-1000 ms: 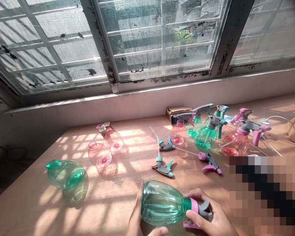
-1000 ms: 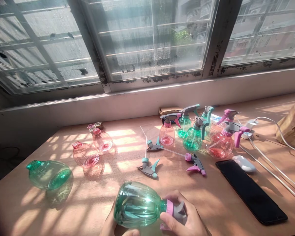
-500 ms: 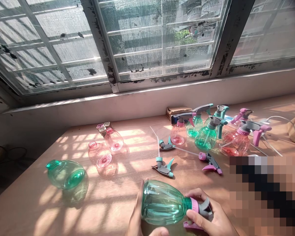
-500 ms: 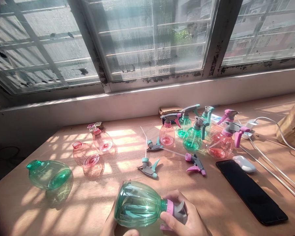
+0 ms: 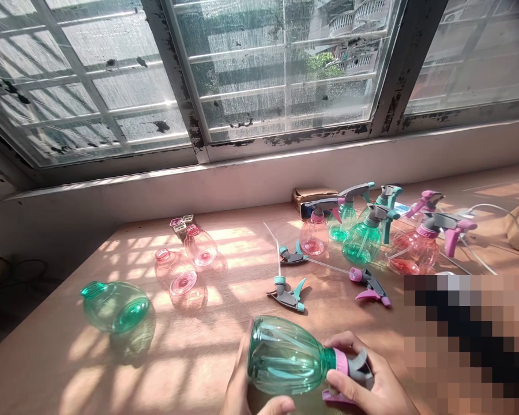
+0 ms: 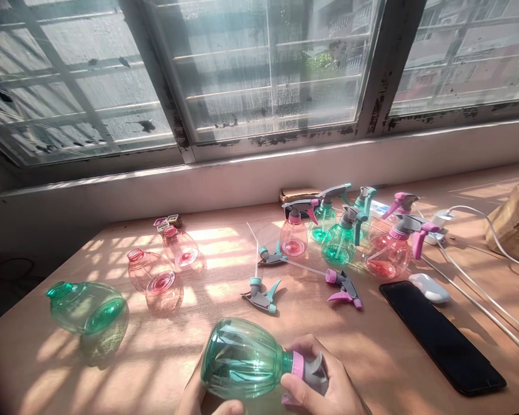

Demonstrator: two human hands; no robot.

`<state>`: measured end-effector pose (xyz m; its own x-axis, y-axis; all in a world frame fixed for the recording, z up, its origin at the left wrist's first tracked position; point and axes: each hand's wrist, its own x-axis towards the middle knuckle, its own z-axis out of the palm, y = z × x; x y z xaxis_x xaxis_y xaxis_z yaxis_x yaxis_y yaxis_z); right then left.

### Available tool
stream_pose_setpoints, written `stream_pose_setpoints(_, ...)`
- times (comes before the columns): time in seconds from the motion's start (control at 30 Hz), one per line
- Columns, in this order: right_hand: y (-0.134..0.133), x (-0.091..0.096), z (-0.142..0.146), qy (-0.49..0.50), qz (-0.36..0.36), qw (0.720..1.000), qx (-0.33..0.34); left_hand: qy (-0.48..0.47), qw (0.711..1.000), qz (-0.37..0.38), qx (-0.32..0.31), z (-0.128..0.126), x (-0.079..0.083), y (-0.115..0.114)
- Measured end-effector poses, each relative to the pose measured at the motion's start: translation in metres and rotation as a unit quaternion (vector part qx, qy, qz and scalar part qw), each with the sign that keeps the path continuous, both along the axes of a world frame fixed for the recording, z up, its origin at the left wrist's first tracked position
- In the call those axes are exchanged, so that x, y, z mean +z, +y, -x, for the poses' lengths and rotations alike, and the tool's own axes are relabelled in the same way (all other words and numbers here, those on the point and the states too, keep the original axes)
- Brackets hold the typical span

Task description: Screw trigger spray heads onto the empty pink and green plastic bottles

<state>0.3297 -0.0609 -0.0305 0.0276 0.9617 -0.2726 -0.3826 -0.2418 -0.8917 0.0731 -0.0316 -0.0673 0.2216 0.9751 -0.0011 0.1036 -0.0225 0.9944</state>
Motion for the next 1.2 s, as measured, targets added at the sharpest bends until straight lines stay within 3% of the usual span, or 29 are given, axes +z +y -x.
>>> stream_pose_setpoints(0.2, 0.0, -0.001, -0.001, -0.007, 0.0, 1.0, 0.003, -0.046, 0.998, 0.026, 0.04, -0.015, 0.006, -0.002)
stream_pose_setpoints(0.37, 0.0, -0.004, -0.001, -0.011, 0.006, 1.0, 0.005, -0.058, 0.997, 0.043, 0.012, -0.012, 0.006, -0.004)
stream_pose_setpoints(0.97, 0.001, 0.001, 0.002, 0.005, -0.011, 1.0, -0.019, -0.009, 1.0, -0.004, 0.011, -0.005, -0.001, 0.002)
stream_pose_setpoints(1.2, 0.001, 0.002, 0.001, 0.003, -0.003, 1.0, -0.021, -0.001, 1.0, 0.019, 0.024, -0.012, 0.005, 0.0)
